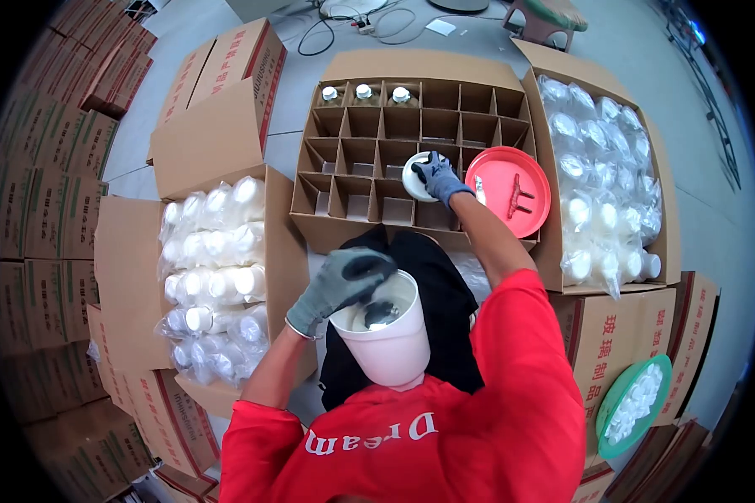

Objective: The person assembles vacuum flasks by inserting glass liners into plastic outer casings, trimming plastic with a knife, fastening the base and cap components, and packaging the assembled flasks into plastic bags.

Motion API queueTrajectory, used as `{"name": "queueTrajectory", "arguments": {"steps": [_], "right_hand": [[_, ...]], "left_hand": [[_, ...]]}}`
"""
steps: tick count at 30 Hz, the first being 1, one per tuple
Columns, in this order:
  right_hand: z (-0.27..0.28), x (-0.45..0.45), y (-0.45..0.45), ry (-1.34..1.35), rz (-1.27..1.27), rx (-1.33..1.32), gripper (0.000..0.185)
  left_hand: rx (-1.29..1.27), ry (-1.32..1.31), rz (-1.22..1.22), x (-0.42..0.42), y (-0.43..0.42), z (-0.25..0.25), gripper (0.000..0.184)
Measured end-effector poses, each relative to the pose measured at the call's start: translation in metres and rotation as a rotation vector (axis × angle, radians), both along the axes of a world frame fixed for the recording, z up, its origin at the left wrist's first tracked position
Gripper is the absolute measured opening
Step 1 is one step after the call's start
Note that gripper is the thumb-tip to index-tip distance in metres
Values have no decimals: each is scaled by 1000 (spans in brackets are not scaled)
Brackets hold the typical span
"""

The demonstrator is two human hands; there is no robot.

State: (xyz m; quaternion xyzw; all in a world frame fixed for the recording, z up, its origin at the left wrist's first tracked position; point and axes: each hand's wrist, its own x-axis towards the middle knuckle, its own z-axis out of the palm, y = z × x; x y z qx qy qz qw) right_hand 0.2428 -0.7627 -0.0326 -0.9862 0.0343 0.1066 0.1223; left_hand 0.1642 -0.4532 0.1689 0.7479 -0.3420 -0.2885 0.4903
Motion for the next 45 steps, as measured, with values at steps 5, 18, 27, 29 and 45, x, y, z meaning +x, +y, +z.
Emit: {"name": "queueTrajectory", "arguments": {"steps": [5, 18, 27, 29, 45], "right_hand": [[144, -71, 56, -617, 120, 617, 63], [206, -152, 83, -215, 183, 1317, 53], [187, -180, 91, -310, 318, 930, 38], [177, -182, 108, -387, 472, 638, 50], [234, -361, 105, -186, -177, 334, 35]], "left_hand": [[-392, 149, 452, 15, -25, -18, 54], [-274, -812, -127, 1, -25, 58, 63], [-146, -384, -481, -16, 5, 33, 46], [-126, -403, -500, -21, 8, 28, 53], [51, -598, 192, -114, 17, -60, 58]]}}
